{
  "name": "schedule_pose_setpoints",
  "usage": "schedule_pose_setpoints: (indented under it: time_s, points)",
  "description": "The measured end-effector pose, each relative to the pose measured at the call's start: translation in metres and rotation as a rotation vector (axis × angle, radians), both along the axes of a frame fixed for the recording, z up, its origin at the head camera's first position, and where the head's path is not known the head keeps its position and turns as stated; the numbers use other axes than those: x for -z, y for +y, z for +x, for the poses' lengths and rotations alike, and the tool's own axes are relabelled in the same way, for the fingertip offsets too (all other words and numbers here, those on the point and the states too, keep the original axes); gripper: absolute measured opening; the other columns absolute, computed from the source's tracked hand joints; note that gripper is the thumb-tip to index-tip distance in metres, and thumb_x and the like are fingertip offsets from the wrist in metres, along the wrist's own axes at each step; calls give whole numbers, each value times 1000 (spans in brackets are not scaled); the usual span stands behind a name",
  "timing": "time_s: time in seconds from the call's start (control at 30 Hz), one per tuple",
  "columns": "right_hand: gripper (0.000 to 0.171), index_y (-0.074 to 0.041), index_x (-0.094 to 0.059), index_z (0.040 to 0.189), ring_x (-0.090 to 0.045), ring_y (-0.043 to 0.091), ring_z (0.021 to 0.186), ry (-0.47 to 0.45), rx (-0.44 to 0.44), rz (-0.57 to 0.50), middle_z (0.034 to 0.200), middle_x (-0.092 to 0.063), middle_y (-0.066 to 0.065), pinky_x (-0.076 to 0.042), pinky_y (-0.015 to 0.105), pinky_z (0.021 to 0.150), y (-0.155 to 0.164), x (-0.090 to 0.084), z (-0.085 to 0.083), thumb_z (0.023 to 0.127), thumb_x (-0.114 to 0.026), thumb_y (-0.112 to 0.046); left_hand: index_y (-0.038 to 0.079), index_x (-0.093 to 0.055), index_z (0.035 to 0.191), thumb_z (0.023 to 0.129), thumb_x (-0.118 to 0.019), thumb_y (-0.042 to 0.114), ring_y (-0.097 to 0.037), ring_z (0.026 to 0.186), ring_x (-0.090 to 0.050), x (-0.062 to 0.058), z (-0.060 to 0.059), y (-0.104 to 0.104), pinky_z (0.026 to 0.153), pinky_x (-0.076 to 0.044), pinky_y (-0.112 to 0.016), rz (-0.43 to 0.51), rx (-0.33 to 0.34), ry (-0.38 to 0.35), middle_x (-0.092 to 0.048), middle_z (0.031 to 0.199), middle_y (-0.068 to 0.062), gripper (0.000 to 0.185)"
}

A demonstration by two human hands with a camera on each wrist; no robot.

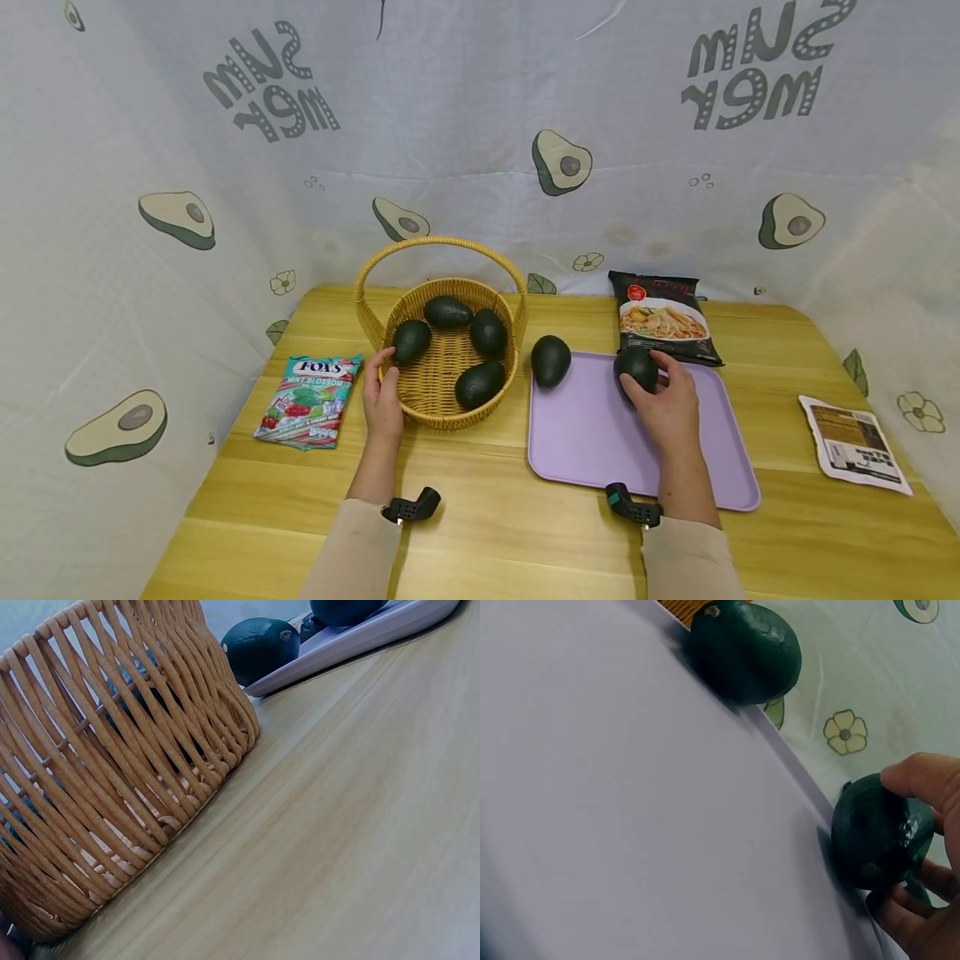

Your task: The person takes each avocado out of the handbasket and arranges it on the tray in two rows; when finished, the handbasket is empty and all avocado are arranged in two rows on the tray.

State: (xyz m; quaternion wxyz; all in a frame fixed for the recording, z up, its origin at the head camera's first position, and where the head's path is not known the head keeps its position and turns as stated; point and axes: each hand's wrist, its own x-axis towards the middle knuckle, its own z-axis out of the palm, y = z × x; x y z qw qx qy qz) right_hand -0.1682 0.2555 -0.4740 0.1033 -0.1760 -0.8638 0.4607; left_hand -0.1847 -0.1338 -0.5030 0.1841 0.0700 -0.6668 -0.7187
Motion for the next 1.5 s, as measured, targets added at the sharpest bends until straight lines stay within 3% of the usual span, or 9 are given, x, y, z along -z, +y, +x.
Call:
schedule_pose_setpoints:
  time_s: [1.07,1.5]
  points:
    - [68,-3,-44,151,-48,46,133,7,0,16,149,-42,30,-43,56,108,-1,-3,-1,92,-73,-22,1,-52,138,105,-42,10,-25,153,-26,-2,0,1,126,-16,-49,14,-1,5,-42,156,-15,36]
    - [68,-6,-44,152,-47,45,134,2,18,6,150,-41,29,-44,57,109,1,-4,0,93,-72,-27,1,-52,138,105,-42,10,-25,153,-25,-2,0,1,125,-17,-50,10,8,11,-41,157,-14,36]
